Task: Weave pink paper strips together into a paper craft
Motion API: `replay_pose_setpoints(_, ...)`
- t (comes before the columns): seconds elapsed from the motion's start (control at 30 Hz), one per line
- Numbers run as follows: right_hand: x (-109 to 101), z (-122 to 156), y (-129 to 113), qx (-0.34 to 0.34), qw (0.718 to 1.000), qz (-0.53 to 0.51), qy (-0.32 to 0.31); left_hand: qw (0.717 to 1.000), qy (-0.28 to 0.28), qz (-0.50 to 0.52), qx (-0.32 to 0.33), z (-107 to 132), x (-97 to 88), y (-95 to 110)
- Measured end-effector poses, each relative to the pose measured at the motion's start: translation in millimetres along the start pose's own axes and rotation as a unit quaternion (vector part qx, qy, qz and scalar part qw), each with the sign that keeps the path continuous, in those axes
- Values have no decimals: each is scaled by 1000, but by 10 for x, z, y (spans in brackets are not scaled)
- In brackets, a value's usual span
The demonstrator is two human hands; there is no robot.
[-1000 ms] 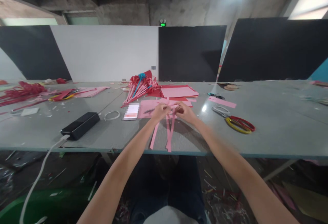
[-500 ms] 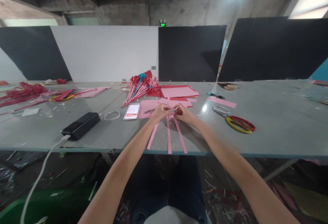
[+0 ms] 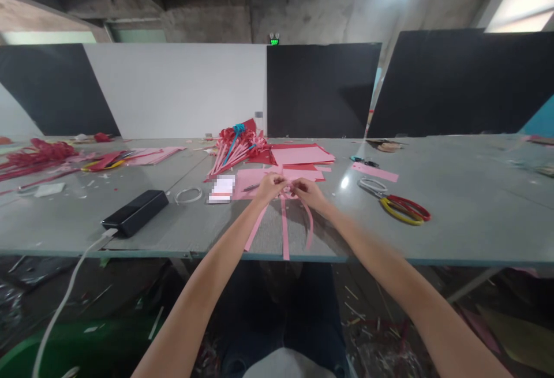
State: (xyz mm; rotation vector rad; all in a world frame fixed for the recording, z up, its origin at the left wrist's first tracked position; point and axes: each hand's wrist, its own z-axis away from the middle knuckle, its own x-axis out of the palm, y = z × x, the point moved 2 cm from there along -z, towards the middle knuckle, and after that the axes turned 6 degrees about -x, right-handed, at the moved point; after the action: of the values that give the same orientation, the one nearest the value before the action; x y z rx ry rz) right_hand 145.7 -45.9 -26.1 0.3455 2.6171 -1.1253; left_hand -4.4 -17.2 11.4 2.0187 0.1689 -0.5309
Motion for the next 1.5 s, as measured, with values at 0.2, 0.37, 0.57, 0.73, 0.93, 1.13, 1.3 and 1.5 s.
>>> replay_pose_setpoints(0.2, -10, 5, -26, 6, 999, 43, 8, 999, -36, 13, -22, 31, 12, 8)
replay_pose_setpoints(0.37, -26, -10, -44, -8, 997, 73, 17, 999, -36, -7, -14, 34, 16, 3)
replay_pose_setpoints(0.57, -44, -12, 11, -24, 996, 82, 11, 989, -13, -137, 57, -6, 37, -57)
replay_pose_setpoints(0.73, -62, 3, 13, -23, 994, 107, -6, 976, -37, -188, 106, -15, 83, -81)
replay_pose_setpoints(0.93, -85, 4, -3, -33, 989, 146, -21, 969, -54, -205, 124, 25, 101, -58)
replay_pose_setpoints(1.13, -85, 8, -16, -41, 984, 173, -28, 961, -53, -229, 148, 34, 134, -83)
replay_pose_setpoints(1.3, -70, 1, -22, -34, 983, 176, -24, 962, -46, -226, 149, 29, 151, -103)
replay_pose_setpoints(1.5, -81, -10, 5, -32, 990, 139, -5, 970, -47, -202, 124, 15, 113, -77)
